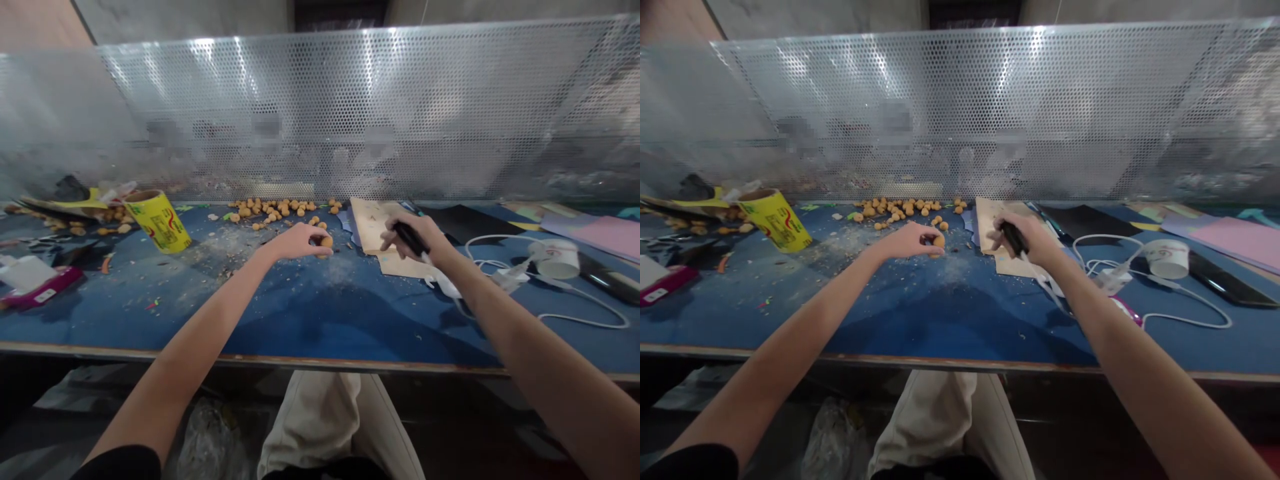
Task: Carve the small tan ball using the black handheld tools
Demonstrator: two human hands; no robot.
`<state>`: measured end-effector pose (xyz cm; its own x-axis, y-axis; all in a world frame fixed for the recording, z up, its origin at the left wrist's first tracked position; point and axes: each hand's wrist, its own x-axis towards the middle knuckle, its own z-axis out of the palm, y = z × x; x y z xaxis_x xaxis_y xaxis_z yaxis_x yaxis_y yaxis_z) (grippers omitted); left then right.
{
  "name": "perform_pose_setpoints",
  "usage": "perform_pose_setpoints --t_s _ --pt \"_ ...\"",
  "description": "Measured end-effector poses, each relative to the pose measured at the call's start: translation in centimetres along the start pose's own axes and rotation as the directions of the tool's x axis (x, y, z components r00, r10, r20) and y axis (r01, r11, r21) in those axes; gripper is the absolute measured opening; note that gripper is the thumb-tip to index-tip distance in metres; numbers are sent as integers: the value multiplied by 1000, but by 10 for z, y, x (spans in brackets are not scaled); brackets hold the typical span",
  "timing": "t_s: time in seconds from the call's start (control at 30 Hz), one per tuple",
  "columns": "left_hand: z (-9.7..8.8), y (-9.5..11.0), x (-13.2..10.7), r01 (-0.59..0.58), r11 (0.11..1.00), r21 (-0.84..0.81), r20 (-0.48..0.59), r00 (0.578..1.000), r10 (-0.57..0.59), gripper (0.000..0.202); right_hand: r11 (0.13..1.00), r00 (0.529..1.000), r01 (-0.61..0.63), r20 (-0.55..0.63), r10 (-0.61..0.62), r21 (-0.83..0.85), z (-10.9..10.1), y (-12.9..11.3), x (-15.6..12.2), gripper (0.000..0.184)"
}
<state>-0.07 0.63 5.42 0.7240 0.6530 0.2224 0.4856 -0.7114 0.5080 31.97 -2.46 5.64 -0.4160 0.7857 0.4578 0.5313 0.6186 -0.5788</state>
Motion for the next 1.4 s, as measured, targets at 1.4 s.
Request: perform_pose_setpoints --t_s 1.4 --pt "56 -24 7 -24 992 121 9 1000 23 47 874 991 -89 -43 125 477 58 0 7 28"
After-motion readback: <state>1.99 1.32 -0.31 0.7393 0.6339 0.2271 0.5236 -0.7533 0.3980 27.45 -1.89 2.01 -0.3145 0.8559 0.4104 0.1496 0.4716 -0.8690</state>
